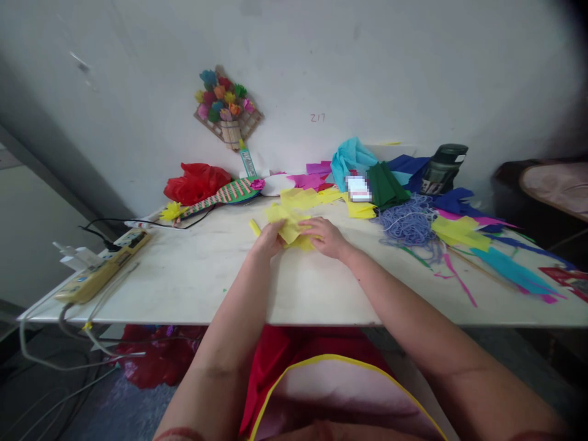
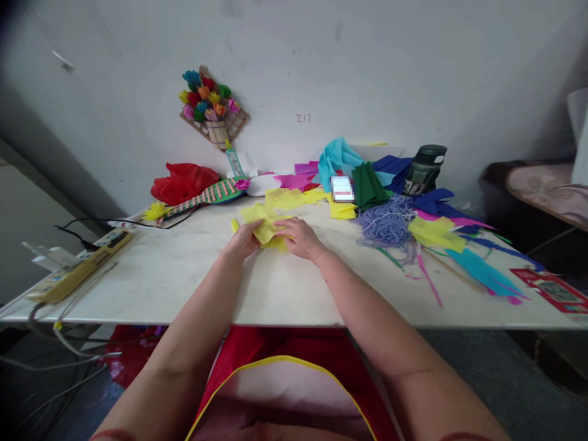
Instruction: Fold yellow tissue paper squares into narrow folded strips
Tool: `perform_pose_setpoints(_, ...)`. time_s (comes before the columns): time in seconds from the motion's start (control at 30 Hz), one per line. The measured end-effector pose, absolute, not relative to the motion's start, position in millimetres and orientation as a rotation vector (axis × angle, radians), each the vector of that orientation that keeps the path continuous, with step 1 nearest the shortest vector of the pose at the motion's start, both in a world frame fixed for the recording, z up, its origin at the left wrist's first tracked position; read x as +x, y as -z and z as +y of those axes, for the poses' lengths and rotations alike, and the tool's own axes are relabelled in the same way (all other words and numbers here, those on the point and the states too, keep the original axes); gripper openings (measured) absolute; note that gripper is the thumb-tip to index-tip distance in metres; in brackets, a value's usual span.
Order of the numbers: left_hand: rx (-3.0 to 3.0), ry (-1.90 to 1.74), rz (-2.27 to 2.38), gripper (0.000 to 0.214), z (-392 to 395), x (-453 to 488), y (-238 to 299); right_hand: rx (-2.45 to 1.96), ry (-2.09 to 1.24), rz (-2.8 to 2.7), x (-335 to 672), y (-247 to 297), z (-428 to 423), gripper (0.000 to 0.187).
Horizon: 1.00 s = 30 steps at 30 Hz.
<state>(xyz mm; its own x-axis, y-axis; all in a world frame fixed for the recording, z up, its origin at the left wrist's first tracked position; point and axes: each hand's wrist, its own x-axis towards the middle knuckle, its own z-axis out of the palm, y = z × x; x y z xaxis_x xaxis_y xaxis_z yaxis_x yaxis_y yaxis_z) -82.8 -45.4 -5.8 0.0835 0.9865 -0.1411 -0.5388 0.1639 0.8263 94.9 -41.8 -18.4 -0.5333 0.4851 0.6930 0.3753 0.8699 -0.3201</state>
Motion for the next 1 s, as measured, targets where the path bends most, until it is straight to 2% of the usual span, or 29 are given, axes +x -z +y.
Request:
perform_pose_setpoints(0.13, 0.775, -1.202, 0.766, 0.028, -48, -83, 7, -0.823, -0.583, -1.652, 102, 18, -36, 0.019)
perform_pose_setpoints(0.27, 0.821, -1.107, 0.728, 0.033, -50, -83, 9, -0.957, -1.108, -1.230, 110, 18, -31, 0.032)
perform_pose_setpoints(0.37, 0.865, -1.049, 0.697, 0.036, -53, -80, 9, -0.931, -1.427, -1.219, 110, 17, -33, 0.037)
perform_pose_setpoints(0.43, 0.891, -1.012, 0.700, 0.037, -55, -78, 8, -0.923, -1.465, -1.253, 109, 16, -36, 0.036)
perform_pose_setpoints(0.6, 0.920, -0.908, 0.708, 0.040, -58, -77, 5, -0.998, -1.285, -1.232, 111, 14, -39, 0.031)
perform_pose_setpoints(0.8, 0.870, -0.987, 0.761, 0.063, -55, -85, -2, -1.042, -1.377, -1.363, 115, 14, -39, 0.027)
perform_pose_setpoints(1.0, 0.983, -0.963, 0.863, 0.045, -49, -93, 2, -1.015, -1.535, -1.469, 116, 12, -45, 0.024)
